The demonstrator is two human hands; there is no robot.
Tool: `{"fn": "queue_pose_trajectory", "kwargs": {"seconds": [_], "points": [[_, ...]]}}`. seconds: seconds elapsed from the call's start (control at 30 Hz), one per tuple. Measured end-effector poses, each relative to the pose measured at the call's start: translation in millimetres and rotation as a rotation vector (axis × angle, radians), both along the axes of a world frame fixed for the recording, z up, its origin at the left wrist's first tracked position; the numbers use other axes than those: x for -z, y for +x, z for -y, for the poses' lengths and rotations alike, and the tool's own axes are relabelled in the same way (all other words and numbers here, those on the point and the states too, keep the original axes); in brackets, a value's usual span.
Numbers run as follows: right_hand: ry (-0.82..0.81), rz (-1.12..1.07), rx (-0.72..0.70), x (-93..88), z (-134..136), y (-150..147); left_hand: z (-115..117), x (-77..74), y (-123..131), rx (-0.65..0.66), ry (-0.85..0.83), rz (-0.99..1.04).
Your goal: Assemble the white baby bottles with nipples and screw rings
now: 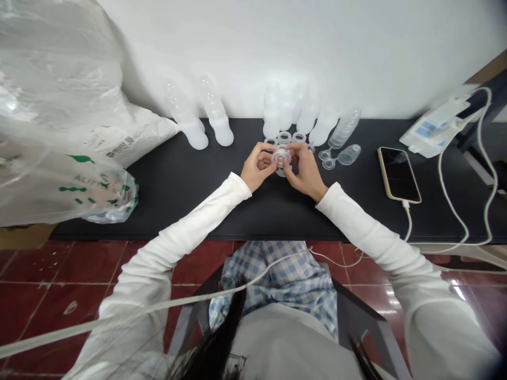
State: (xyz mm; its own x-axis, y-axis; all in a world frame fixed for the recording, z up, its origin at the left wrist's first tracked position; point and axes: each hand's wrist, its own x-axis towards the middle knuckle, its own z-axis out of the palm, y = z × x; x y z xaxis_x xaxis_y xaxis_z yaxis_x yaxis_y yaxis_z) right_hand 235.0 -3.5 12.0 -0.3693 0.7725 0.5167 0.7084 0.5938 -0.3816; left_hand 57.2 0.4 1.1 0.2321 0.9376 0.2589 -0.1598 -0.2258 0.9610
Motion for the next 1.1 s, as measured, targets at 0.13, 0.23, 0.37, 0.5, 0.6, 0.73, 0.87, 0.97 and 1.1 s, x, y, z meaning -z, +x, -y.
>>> {"fn": "queue_pose_trajectory", "kwargs": {"seconds": [0.13,0.23,0.37,0.5,0.6,0.73,0.87,0.97,1.1], "points": [[-0.032,-0.019,-0.029,2.2,1,-3,1,-1.4,1,-0.036,0.027,-0.015],[-0.059,-0.091,-0.036,4.8,3,-6,1,-2.5,1,-0.067,0.041,-0.027],[-0.096,-0.161,-0.009,6.4,4,-11,4,-3.9,2,-0.099,0.044,-0.044],[-0.115,-0.174,0.018,6.1,5,-15,5,-4.0,4,-0.118,0.022,-0.066],[-0.117,-0.188,0.008,5.3,5,-15,4,-2.7,3,-0.128,0.021,-0.076],[-0.142,-0.238,-0.048,4.0,4,-12,1,2.0,2,-0.096,0.052,-0.055],[-0.098,-0.313,-0.123,5.0,2,-9,-2,6.8,2,-0.059,0.132,-0.058],[-0.064,-0.358,-0.131,6.1,0,-8,-2,7.9,1,-0.073,0.201,-0.100],[-0.073,-0.379,-0.116,5.2,1,-11,0,5.8,1,-0.153,0.277,-0.210]]}}
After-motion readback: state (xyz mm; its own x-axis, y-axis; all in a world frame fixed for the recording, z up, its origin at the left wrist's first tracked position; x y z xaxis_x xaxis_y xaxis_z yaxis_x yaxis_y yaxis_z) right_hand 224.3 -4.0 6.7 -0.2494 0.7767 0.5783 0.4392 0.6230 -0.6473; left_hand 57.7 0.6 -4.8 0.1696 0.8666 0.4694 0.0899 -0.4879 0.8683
